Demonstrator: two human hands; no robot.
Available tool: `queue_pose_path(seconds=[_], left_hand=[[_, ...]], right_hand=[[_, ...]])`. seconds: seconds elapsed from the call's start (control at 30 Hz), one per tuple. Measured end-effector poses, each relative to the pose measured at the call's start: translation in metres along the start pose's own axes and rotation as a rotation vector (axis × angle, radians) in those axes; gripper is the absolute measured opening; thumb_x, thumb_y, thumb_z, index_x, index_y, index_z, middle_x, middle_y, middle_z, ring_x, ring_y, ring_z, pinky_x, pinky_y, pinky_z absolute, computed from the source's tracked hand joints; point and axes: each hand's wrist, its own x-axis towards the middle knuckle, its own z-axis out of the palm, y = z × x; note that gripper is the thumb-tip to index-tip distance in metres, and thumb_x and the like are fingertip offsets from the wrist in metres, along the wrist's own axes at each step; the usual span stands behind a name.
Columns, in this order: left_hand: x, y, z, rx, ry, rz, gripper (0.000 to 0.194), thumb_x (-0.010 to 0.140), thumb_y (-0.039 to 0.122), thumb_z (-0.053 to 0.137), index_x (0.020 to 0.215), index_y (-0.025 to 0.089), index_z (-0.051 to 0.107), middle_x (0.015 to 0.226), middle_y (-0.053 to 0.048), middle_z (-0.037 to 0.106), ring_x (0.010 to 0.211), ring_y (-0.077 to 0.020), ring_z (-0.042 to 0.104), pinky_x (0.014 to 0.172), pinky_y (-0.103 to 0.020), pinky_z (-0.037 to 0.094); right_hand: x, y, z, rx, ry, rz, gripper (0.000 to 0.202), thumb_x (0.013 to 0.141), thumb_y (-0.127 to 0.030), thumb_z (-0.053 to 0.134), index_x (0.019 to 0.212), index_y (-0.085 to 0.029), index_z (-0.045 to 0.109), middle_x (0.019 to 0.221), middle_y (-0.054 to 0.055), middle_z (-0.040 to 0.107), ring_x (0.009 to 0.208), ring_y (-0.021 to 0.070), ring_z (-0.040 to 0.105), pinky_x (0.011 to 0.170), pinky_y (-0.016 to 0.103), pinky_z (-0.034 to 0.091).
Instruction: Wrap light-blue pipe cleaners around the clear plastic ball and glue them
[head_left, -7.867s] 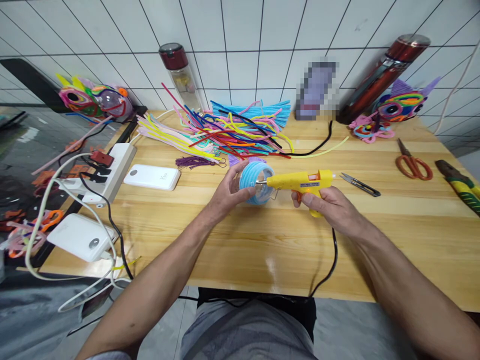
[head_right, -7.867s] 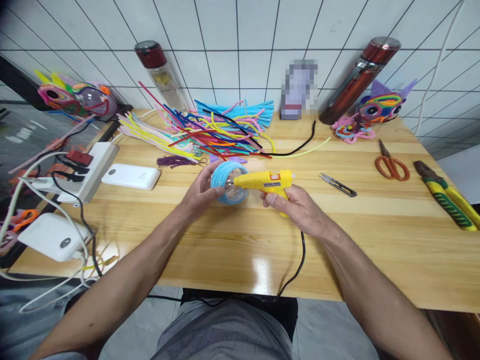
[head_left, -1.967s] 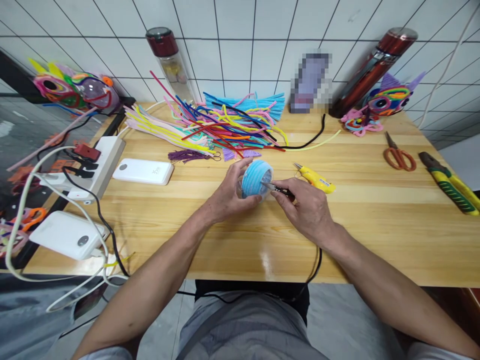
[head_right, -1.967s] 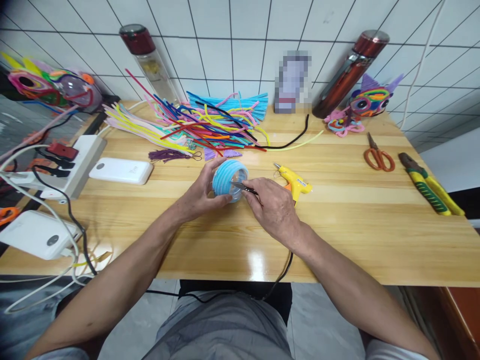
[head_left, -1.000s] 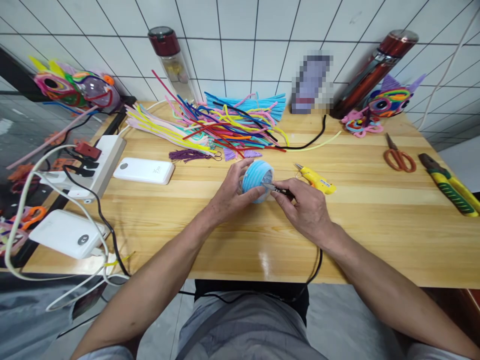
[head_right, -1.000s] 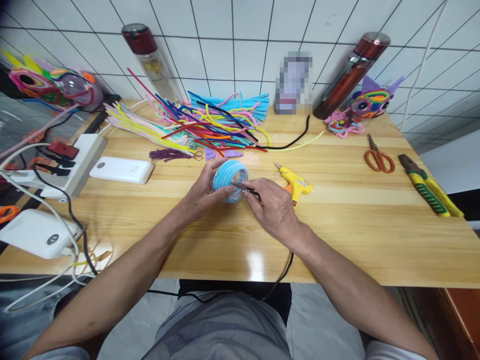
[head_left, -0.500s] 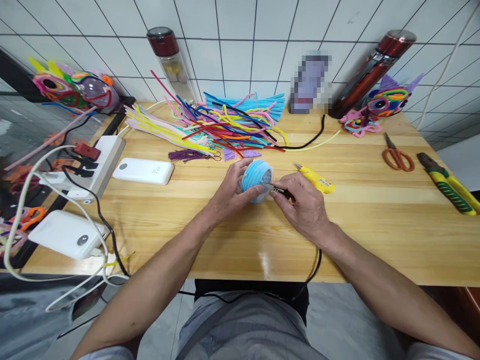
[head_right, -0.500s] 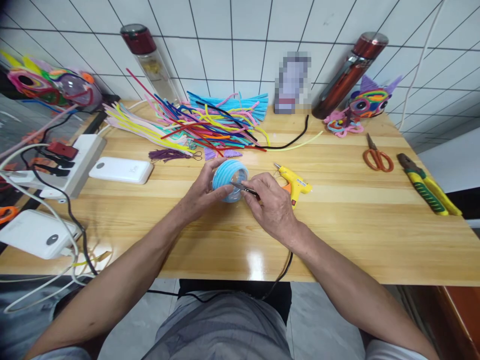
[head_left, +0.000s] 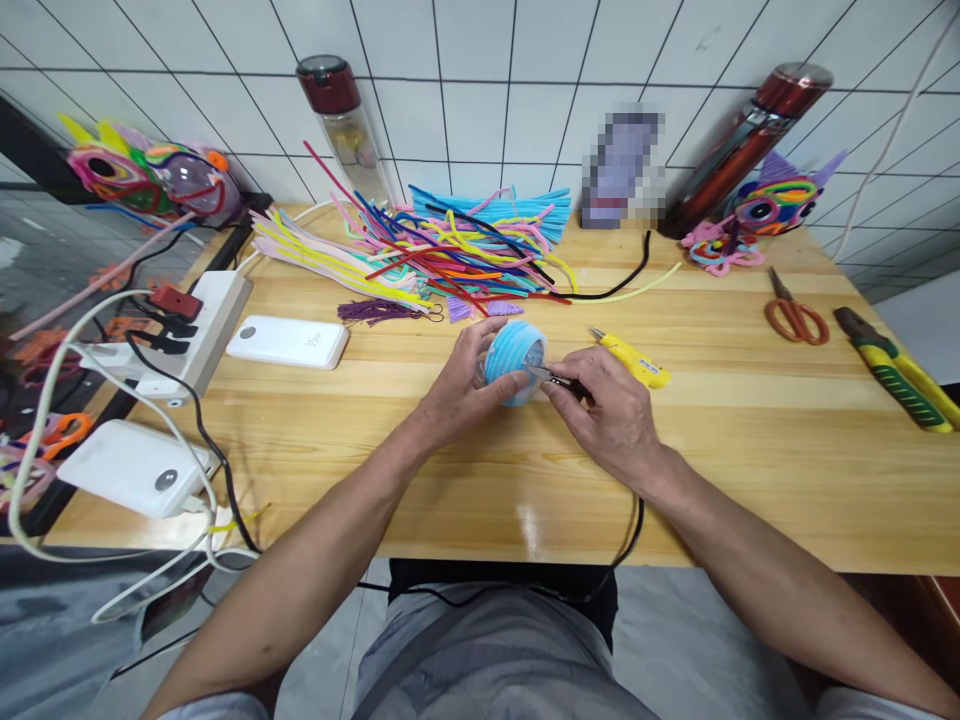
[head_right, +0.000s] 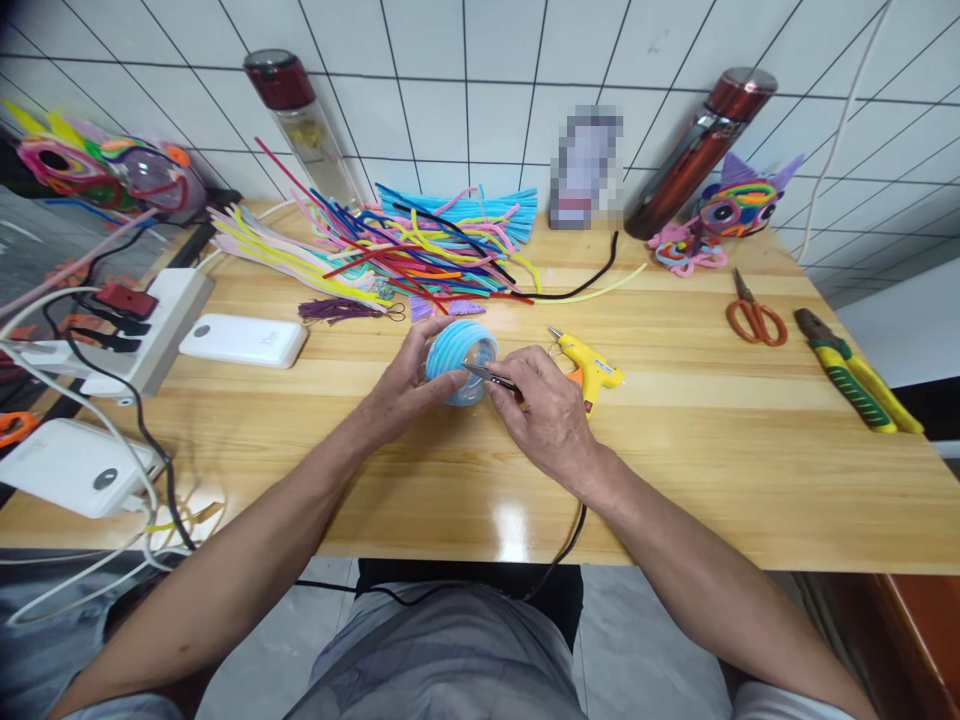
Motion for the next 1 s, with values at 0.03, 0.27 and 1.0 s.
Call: queue_pose_path(seconds=[0.03,0.27,1.0], left_hand=[[0.000,0.000,0.000,-0.006,-0.001,0.002,0.079,0.090,0.064,0.084,0.151,0.028,0.049,0.164,-0.016,0.053,0.150,-0.0368,0.054,0.122,-0.057,0.050],[0.001,-0.003,0.000,-0.045,0.015,-0.032,0.080,0.088,0.060,0.086,0.151,0.026,0.050,0.163,-0.017,0.053,0.150,-0.0371,0.053,0.121,-0.053,0.051],[0.001,-0.004,0.000,0.009,0.015,-0.094,0.083,0.089,0.052,0.082,0.159,0.022,0.047,0.164,-0.021,0.052,0.150,-0.0397,0.054,0.127,-0.059,0.047]], right_hand=[[0.000,0.000,0.000,-0.001,-0.004,0.003,0.016,0.105,-0.021,0.069,0.119,-0.024,0.075,0.096,0.006,0.077,0.086,0.0217,0.072,0.073,0.037,0.060],[0.010,0.001,-0.019,-0.074,0.053,0.073,0.014,0.102,-0.027,0.074,0.116,-0.026,0.076,0.097,0.006,0.078,0.088,0.0236,0.073,0.076,0.039,0.060],[0.134,0.159,-0.026,-0.550,-0.427,0.539,0.035,0.100,-0.033,0.063,0.128,-0.022,0.083,0.126,0.010,0.085,0.116,0.0266,0.077,0.102,0.037,0.055]])
